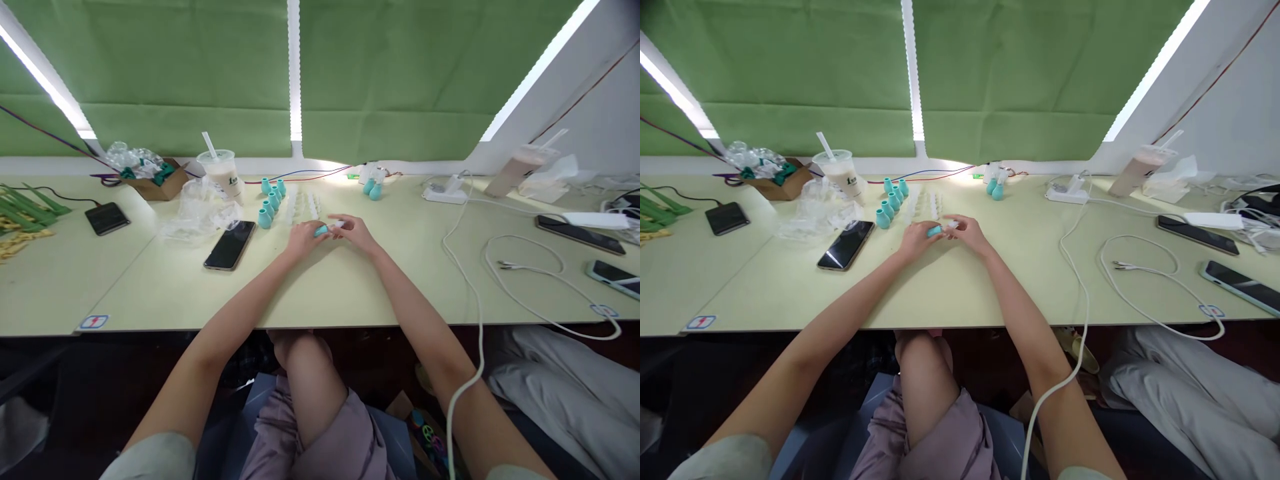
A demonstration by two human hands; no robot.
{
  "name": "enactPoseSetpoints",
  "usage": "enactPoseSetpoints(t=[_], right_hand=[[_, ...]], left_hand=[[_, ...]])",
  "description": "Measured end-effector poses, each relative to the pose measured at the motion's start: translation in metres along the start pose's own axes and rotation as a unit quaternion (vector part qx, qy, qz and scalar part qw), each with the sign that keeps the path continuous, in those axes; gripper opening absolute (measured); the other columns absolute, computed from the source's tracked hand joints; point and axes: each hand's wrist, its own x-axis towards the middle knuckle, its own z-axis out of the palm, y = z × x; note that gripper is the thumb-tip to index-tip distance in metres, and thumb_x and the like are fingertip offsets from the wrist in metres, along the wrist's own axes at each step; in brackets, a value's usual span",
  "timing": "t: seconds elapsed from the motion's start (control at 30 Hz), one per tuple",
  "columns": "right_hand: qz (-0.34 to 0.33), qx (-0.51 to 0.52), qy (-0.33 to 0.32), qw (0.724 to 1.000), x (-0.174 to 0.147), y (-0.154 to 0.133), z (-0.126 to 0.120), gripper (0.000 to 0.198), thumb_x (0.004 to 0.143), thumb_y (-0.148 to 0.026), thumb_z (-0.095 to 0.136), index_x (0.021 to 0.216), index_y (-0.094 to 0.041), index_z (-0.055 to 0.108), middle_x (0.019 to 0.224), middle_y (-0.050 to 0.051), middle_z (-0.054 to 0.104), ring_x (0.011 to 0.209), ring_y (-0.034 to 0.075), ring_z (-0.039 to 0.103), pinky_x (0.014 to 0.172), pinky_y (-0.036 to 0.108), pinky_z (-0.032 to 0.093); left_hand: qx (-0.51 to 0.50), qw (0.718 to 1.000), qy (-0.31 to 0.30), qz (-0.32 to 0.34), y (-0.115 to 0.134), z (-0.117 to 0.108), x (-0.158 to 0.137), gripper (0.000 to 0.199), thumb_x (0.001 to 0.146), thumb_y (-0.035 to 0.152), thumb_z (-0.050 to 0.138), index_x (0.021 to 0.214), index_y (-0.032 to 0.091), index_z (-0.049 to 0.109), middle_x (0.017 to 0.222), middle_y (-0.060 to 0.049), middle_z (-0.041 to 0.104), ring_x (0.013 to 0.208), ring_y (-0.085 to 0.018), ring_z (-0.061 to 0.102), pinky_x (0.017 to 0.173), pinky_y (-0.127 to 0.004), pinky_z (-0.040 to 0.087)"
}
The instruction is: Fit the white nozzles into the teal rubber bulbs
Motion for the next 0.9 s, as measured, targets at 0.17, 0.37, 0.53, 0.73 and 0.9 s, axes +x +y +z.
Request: enactPoseSetpoints(t=[0.17,0.37,0.53,0.73,0.9], right_hand=[[-0.015,0.067,0.059,0.996,0.007,-0.002,0.002,0.082,0.07,-0.055,0.068,0.142,-0.036,0.031,0.12,0.004,0.063,0.086,0.016,0.067,0.07,0.027,0.054],[0.053,0.096,-0.091,0.99,-0.001,-0.006,0.027,0.075,0.065,-0.044,0.077,0.132,-0.027,0.047,0.106,0.006,0.068,0.088,0.02,0.068,0.068,0.028,0.054],[0.041,0.051,-0.065,0.996,-0.003,-0.008,0.035,0.045,0.069,-0.044,0.073,0.107,-0.021,0.063,0.093,0.005,0.068,0.076,0.016,0.066,0.054,0.022,0.047],[0.016,0.041,0.011,0.999,0.005,-0.004,0.023,0.046,0.063,-0.05,0.074,0.096,-0.018,0.064,0.085,0.004,0.067,0.066,0.013,0.057,0.048,0.021,0.042],[0.005,0.083,0.081,0.993,0.01,0.001,-0.003,0.044,0.069,-0.055,0.066,0.093,-0.019,0.061,0.082,0.005,0.07,0.053,0.009,0.052,0.045,0.022,0.038]], left_hand=[[-0.272,0.962,0.006,0.012,-0.003,-0.004,0.007,0.04,0.092,0.049,0.037,0.105,0.018,0.059,0.104,-0.007,0.069,0.097,-0.018,0.062,0.085,-0.03,0.046],[-0.299,0.953,0.032,0.032,0.002,-0.005,0.001,0.046,0.097,0.043,0.024,0.115,0.021,0.06,0.13,-0.009,0.057,0.124,-0.019,0.047,0.099,-0.034,0.043],[-0.248,0.968,0.015,0.022,0.003,-0.006,-0.002,0.048,0.097,0.045,0.023,0.117,0.026,0.062,0.141,-0.005,0.046,0.137,-0.02,0.032,0.11,-0.036,0.033],[-0.208,0.977,0.039,-0.01,-0.013,0.0,0.008,0.046,0.097,0.042,0.022,0.122,0.026,0.059,0.139,-0.005,0.048,0.136,-0.018,0.032,0.115,-0.036,0.023],[-0.21,0.962,0.173,-0.006,-0.035,-0.011,0.02,0.048,0.096,0.045,0.025,0.107,0.022,0.066,0.125,-0.008,0.057,0.124,-0.02,0.046,0.111,-0.038,0.028]])
